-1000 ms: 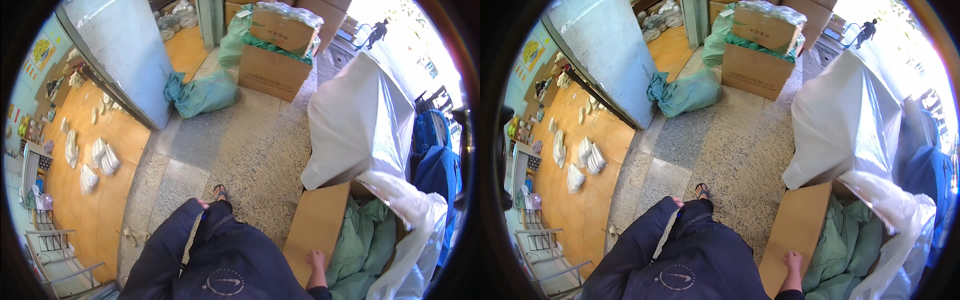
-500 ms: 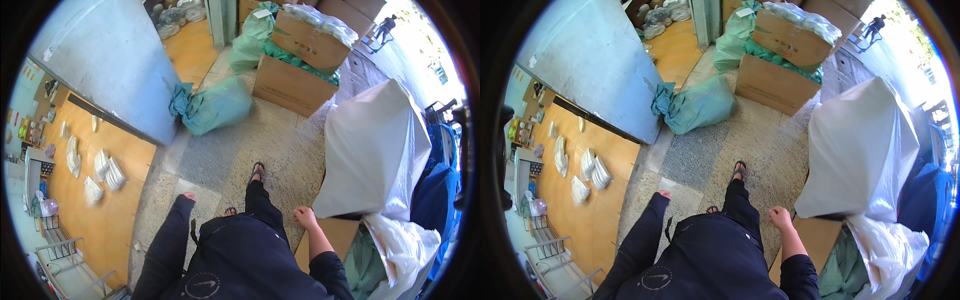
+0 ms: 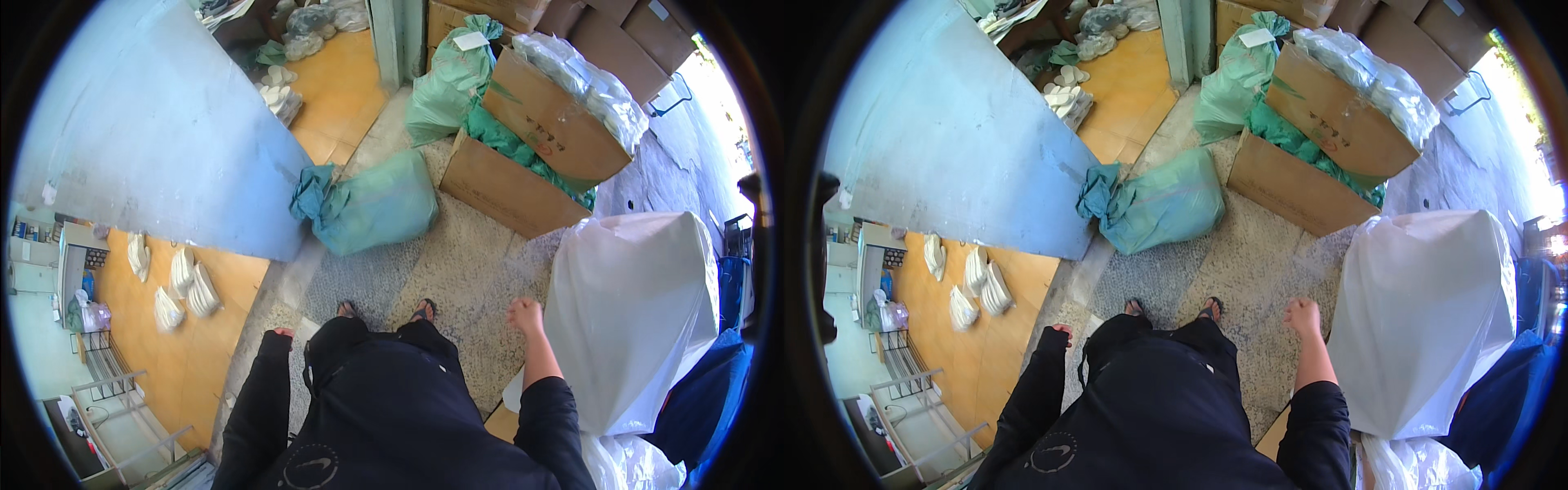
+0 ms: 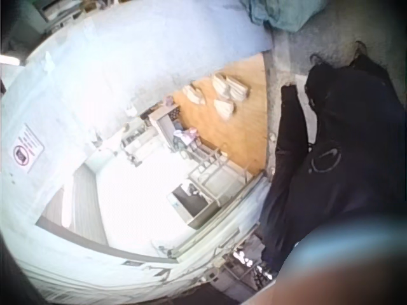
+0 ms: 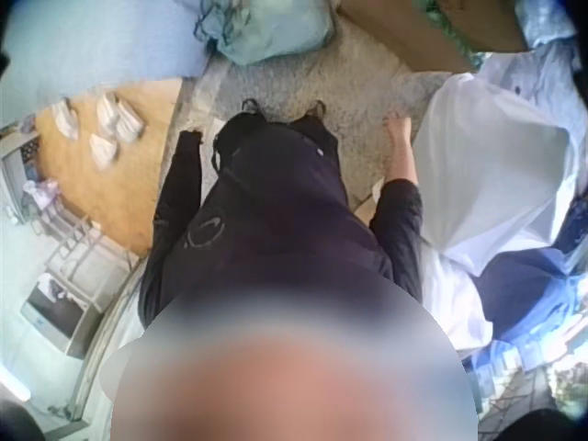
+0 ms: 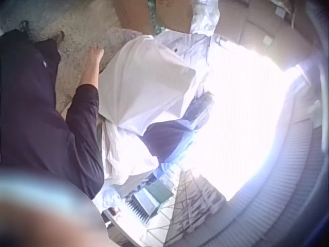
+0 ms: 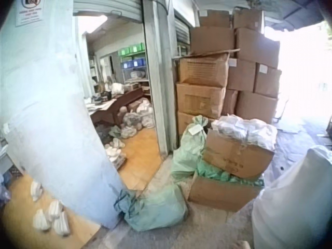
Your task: The person moves through a cluttered storage area, picks up a green sack, writes on a clipboard, and then lifts a large white plastic sheet to reveal sacks inside a cardboard box. They then pick up another green sack and place it into the box.
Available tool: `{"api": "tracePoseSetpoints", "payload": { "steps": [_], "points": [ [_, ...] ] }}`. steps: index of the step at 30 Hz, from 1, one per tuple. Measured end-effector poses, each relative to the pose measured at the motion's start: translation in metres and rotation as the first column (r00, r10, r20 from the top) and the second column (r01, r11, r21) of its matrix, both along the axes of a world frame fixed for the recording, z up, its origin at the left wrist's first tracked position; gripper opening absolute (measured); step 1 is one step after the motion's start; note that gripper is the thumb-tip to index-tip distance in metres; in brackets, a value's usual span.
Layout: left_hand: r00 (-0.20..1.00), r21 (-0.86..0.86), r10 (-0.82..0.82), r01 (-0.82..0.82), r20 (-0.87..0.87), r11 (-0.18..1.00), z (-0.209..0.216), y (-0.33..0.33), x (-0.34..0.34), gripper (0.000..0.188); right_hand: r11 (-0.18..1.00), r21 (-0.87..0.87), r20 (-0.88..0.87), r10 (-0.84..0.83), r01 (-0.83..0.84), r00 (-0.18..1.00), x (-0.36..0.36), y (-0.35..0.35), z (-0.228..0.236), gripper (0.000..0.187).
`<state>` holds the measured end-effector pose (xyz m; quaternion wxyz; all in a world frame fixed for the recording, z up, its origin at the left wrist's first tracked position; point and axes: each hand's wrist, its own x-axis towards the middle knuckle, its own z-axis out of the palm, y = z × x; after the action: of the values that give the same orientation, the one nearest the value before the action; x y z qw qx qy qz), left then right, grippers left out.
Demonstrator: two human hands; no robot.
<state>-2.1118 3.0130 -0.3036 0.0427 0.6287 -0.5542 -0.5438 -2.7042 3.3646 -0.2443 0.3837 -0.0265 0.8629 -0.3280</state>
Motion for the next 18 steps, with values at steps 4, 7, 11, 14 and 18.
{"api": "tracePoseSetpoints", "payload": {
  "steps": [4,7,11,14,18],
  "points": [
    [0.945,-0.005,-0.291,0.295,0.150,0.956,-0.008,-0.052,-0.063,0.023,0.957,-0.247,-0.061,-0.171,0.151,0.983,-0.026,-0.069,0.031,0.024],
    [0.897,-0.041,-0.434,0.438,0.079,0.898,-0.021,-0.102,-0.099,0.028,0.948,-0.263,-0.043,-0.198,0.180,0.979,-0.002,-0.079,0.020,0.024],
    [0.889,-0.103,-0.429,0.417,-0.162,0.903,-0.053,-0.184,-0.140,0.020,0.968,-0.063,0.091,-0.237,0.243,0.967,0.074,-0.047,-0.015,0.016],
    [0.839,-0.191,-0.505,0.472,-0.203,0.861,-0.098,-0.255,-0.180,0.022,0.958,0.215,0.254,-0.244,0.191,0.936,0.145,-0.034,-0.028,0.017],
    [0.745,-0.206,-0.645,0.614,-0.170,0.762,-0.151,-0.330,-0.219,0.042,0.925,0.303,0.362,0.113,-0.231,0.925,0.208,-0.077,-0.011,0.013]
  ]
}}
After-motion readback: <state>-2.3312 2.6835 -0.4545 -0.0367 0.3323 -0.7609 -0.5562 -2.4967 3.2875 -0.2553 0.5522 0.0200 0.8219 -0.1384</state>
